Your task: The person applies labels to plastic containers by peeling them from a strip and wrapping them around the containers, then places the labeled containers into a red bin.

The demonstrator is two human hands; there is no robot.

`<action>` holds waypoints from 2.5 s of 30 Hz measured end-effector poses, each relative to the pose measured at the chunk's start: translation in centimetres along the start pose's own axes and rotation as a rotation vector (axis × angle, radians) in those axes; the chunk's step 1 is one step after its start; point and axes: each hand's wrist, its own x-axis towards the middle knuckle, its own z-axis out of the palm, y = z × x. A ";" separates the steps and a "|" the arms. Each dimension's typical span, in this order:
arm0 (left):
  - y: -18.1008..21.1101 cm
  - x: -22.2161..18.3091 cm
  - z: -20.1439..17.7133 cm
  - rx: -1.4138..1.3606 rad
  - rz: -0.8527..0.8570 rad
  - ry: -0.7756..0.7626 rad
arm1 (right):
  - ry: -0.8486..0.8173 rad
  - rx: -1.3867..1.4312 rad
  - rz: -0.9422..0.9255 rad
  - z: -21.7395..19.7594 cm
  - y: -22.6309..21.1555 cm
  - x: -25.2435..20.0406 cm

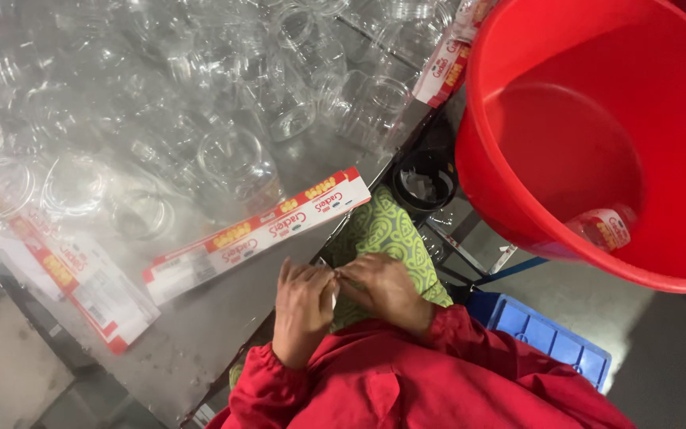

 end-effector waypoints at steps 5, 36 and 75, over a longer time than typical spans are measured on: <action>0.0 -0.4 1.1 0.098 -0.064 -0.072 | -0.187 0.048 0.253 1.6 2.0 -1.1; 0.6 -0.3 0.4 -0.409 -0.239 -0.115 | -0.116 1.384 0.631 0.7 3.0 -2.3; 3.3 0.0 -0.8 -0.232 0.176 0.124 | -0.224 0.410 0.325 -2.0 3.5 -2.5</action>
